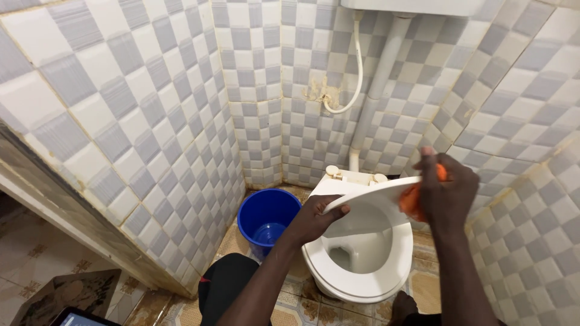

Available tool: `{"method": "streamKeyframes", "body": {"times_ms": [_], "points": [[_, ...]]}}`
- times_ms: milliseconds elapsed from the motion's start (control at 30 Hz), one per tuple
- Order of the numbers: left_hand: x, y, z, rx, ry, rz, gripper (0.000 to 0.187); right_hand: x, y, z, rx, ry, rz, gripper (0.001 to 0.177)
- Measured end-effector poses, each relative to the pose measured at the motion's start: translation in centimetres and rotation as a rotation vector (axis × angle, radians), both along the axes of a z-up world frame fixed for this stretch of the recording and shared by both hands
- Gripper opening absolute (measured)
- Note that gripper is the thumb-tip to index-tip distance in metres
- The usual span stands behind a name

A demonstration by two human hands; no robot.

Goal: The person wipes the underside and top of the toilet seat and lid using an orange cloth, dipping it into a blue basin of water between sections. They also wipe the rim and exterior of the toilet bowl.

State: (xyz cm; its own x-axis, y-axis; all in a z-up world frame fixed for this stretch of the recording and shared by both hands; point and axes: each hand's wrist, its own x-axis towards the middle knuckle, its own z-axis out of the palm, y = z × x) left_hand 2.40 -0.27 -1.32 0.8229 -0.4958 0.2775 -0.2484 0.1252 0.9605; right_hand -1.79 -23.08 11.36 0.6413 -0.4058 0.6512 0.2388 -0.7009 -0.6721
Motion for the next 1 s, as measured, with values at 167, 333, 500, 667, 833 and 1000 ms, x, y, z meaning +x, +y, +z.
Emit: {"method": "streamKeyframes", "body": {"times_ms": [167,333,500,667,833,1000], "points": [[-0.7,-0.4,0.8,0.010,0.055,-0.022,0.047,0.0,3.7,-0.1,-0.391,-0.149,0.045,0.032],[-1.0,-0.2,1.1,0.051,0.079,0.009,0.047,-0.7,6.5,0.8,-0.622,-0.177,0.115,0.032],[-0.8,-0.6,0.5,-0.021,-0.083,-0.046,0.044,0.1,3.7,0.1,-0.584,-0.111,0.162,0.029],[-1.3,-0.5,1.8,0.047,-0.006,-0.019,0.046,0.6,-1.2,-0.5,-0.064,-0.039,0.071,0.035],[-1.1,-0.6,1.6,0.047,-0.017,-0.036,0.045,1.5,-5.8,-2.8,0.289,-0.037,0.144,0.044],[-1.7,-0.5,2.3,0.093,-0.022,0.007,0.045,0.5,-4.4,-1.8,0.338,0.012,0.091,0.048]]}}
